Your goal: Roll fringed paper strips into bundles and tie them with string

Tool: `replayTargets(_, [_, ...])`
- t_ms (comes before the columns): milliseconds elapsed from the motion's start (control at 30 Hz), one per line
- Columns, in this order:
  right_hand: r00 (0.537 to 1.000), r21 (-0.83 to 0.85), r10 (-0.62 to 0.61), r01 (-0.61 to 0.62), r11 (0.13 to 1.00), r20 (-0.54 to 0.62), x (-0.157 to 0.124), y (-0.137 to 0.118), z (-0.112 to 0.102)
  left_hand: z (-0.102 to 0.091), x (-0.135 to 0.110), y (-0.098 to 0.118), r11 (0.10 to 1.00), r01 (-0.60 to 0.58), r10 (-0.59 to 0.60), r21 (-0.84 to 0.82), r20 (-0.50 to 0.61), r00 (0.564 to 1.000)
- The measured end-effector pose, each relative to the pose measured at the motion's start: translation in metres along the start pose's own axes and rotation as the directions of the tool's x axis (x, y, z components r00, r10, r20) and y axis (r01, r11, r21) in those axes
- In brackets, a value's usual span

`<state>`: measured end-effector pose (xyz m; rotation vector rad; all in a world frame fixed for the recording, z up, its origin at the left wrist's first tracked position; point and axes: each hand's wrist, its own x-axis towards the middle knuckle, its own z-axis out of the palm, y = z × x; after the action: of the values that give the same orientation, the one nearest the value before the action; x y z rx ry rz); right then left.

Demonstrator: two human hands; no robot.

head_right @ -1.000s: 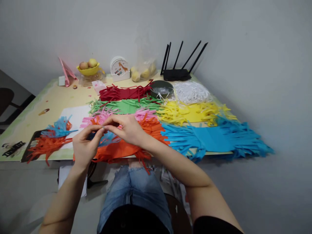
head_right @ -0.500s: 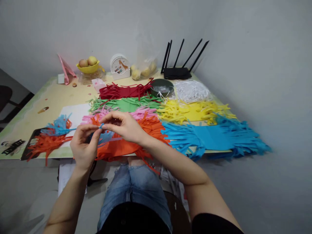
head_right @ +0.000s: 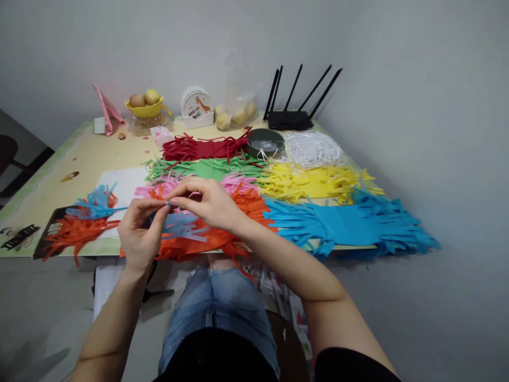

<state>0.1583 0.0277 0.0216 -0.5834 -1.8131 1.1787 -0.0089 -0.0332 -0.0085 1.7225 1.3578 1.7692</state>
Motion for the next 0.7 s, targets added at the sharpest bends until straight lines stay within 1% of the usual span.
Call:
replayTargets(67, [0.999,-0.048,-0.035,0.035,0.998,-0.019,0.000,-0.001,0.001,-0.001,0.002,-0.001,0.996,0.063,-0.061,-0.061,0.041,0.997])
replayTargets(133, [0.994,-0.109,-0.097,0.090,0.990,-0.052,-0.001,0.000,0.004,0.000,0.005,-0.003,0.978,0.156,-0.145,-0.141,0.084,0.986])
replayTargets(200, [0.978,-0.195,-0.186,0.164,0.967,-0.099,-0.001,0.002,0.008,0.002,0.006,-0.006,0.951,0.222,-0.210,-0.214,0.080,0.974])
replayTargets(233, [0.967,-0.242,-0.228,0.195,0.950,-0.116,0.000,0.003,0.010,0.004,0.006,-0.008,0.942,0.231,-0.224,-0.242,0.059,0.973])
replayTargets(300, [0.949,-0.321,-0.289,0.235,0.917,-0.130,0.000,0.004,0.012,0.007,0.006,-0.011,0.939,0.209,-0.216,-0.275,0.002,0.976])
replayTargets(367, [0.943,-0.357,-0.312,0.253,0.899,-0.119,0.001,0.005,0.013,0.009,0.006,-0.013,0.940,0.175,-0.189,-0.293,-0.021,0.982])
replayTargets(467, [0.932,-0.393,-0.347,0.280,0.876,-0.110,0.002,0.006,0.013,0.012,0.006,-0.014,0.952,0.130,-0.147,-0.277,-0.043,0.988])
replayTargets(533, [0.913,-0.457,-0.392,0.304,0.836,-0.110,0.002,0.006,0.013,0.014,0.006,-0.015,0.962,0.086,-0.110,-0.260,-0.079,0.991])
replayTargets(600, [0.893,-0.516,-0.437,0.325,0.793,-0.109,0.002,0.006,0.013,0.016,0.006,-0.016,0.957,0.054,-0.087,-0.285,-0.105,0.991])
replayTargets(700, [0.882,-0.523,-0.453,0.328,0.787,-0.129,0.002,0.006,0.010,0.020,0.007,-0.016,0.929,0.078,-0.120,-0.362,-0.097,0.988])
